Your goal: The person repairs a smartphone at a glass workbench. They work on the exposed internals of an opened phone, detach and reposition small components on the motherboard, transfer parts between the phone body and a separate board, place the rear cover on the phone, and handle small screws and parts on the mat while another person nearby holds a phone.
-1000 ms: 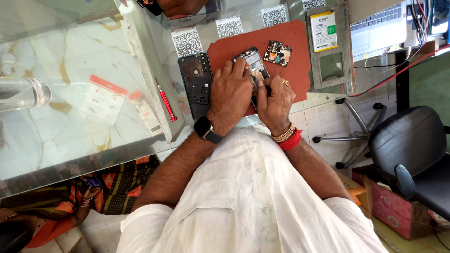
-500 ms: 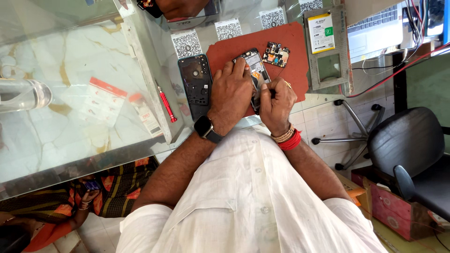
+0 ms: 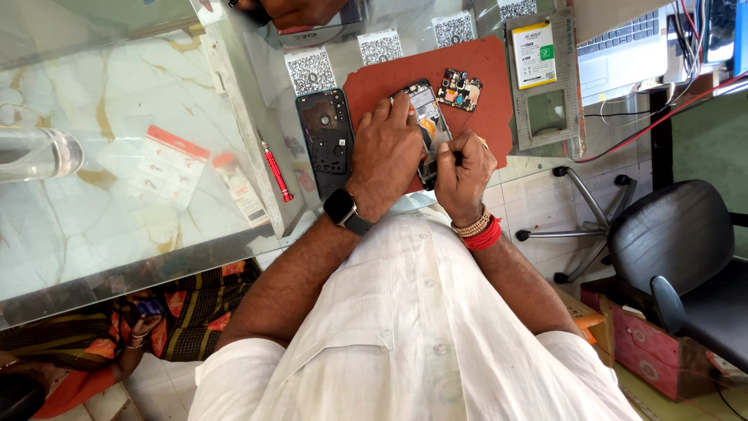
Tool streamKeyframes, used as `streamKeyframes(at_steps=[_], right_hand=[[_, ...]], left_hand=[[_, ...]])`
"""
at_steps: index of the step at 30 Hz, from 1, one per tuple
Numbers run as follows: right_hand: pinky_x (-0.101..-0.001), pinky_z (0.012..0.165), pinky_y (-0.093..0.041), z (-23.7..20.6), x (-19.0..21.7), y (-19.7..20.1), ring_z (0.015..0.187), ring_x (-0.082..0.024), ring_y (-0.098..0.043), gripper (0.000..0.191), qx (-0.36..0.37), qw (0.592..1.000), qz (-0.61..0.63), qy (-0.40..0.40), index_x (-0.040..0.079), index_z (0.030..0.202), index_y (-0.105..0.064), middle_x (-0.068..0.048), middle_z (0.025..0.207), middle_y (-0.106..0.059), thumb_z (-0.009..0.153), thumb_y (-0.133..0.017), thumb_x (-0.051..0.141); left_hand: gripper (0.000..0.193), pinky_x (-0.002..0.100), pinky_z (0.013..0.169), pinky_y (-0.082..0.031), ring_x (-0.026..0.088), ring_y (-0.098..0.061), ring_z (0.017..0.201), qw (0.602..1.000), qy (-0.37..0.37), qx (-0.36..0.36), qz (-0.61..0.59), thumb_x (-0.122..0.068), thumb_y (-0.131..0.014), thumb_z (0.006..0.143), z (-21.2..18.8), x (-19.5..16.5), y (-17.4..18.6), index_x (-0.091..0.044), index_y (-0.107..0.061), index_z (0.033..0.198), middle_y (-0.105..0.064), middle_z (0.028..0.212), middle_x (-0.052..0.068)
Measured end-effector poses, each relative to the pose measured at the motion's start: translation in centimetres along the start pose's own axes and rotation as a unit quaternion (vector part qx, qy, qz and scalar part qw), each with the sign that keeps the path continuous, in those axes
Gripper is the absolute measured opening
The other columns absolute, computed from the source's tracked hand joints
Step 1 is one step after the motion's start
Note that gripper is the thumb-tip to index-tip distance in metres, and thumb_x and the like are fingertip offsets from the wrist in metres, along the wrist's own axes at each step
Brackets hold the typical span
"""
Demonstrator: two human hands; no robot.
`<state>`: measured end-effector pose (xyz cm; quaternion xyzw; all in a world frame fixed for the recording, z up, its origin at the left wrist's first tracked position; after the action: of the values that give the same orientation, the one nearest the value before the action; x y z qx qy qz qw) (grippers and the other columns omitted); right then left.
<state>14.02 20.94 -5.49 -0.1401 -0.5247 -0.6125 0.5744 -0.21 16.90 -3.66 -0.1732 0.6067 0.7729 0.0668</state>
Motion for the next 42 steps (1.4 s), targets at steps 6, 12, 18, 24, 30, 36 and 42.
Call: streamKeyframes(at_steps=[6,12,18,24,30,36,42], right_hand=[[-0.0353,0.056,-0.041,1.1,0.6,0.1,0.059,-0.020,-0.053,0.017,0.045,0.997,-0.029,-0.060,0.000,0.082,-0.054,-0.010,0.071,-0.056,0.092,-0.068,-0.001],[-0.0340,0.063,-0.045,3.5,1.7,2.2,0.066,-0.021,-0.058,0.011,0.107,0.992,-0.031,-0.061,0.000,0.089,-0.062,-0.010,0.075,-0.062,0.099,-0.065,-0.002],[-0.0400,0.076,-0.054,6.2,3.3,2.4,0.089,-0.030,-0.068,0.033,0.204,0.966,-0.121,0.099,0.007,0.118,-0.073,-0.012,0.104,-0.067,0.090,-0.064,-0.008],[-0.0421,0.083,-0.056,8.2,3.0,1.4,0.102,-0.033,-0.068,0.040,0.286,0.941,-0.107,0.149,0.010,0.117,-0.072,-0.010,0.115,-0.069,0.081,-0.071,-0.006],[-0.0432,0.086,-0.054,9.1,2.2,1.0,0.102,-0.032,-0.065,0.030,0.342,0.922,-0.093,0.158,0.008,0.106,-0.072,-0.005,0.105,-0.069,0.080,-0.076,-0.005],[-0.0438,0.085,-0.052,9.8,2.8,0.5,0.097,-0.033,-0.062,0.019,0.345,0.909,-0.108,0.209,0.006,0.095,-0.071,-0.008,0.098,-0.065,0.078,-0.080,0.000],[-0.0427,0.086,-0.052,9.7,2.9,0.9,0.098,-0.030,-0.063,0.015,0.343,0.897,-0.121,0.251,0.004,0.091,-0.068,-0.006,0.099,-0.069,0.081,-0.080,0.003]], left_hand=[[0.019,0.042,0.082,-0.049,0.028,-0.060,0.104,0.999,0.000,-0.013,0.031,-0.012,-0.068,0.091,0.1,-0.1,-0.2,0.003,-0.075,0.099,-0.061,0.109,0.010],[0.039,0.043,0.083,-0.048,0.029,-0.059,0.106,1.000,-0.001,-0.009,-0.016,-0.018,-0.071,0.081,-0.4,-0.5,0.6,-0.001,-0.073,0.116,-0.060,0.111,0.010],[0.053,0.046,0.085,-0.046,0.032,-0.057,0.109,0.997,0.031,-0.005,-0.075,-0.022,-0.082,0.075,-0.8,0.0,0.9,-0.008,-0.072,0.124,-0.058,0.119,0.011],[0.057,0.047,0.089,-0.045,0.033,-0.055,0.113,0.994,0.036,-0.012,-0.101,-0.025,-0.087,0.071,-0.9,0.3,1.1,-0.005,-0.069,0.121,-0.057,0.122,0.012],[0.056,0.048,0.087,-0.045,0.033,-0.055,0.110,0.990,0.069,-0.001,-0.124,-0.023,-0.088,0.070,-0.7,0.5,1.0,-0.004,-0.061,0.116,-0.057,0.119,0.011],[0.051,0.048,0.088,-0.045,0.033,-0.055,0.112,0.991,0.074,-0.012,-0.110,-0.018,-0.087,0.071,-0.5,0.3,1.3,-0.008,-0.065,0.117,-0.057,0.119,0.011],[0.059,0.049,0.088,-0.044,0.034,-0.053,0.111,0.989,0.081,-0.003,-0.123,-0.023,-0.087,0.069,-0.7,0.2,1.2,-0.013,-0.071,0.125,-0.056,0.117,0.013]])
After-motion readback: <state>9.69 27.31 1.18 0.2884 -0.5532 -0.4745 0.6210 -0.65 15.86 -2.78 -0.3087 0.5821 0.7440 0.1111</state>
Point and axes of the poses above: each hand's wrist, its own z-axis towards the middle knuckle, its own y-axis out of the back of the hand, x = y × z, the point moved 4 cm from there along z, towards the middle knuckle
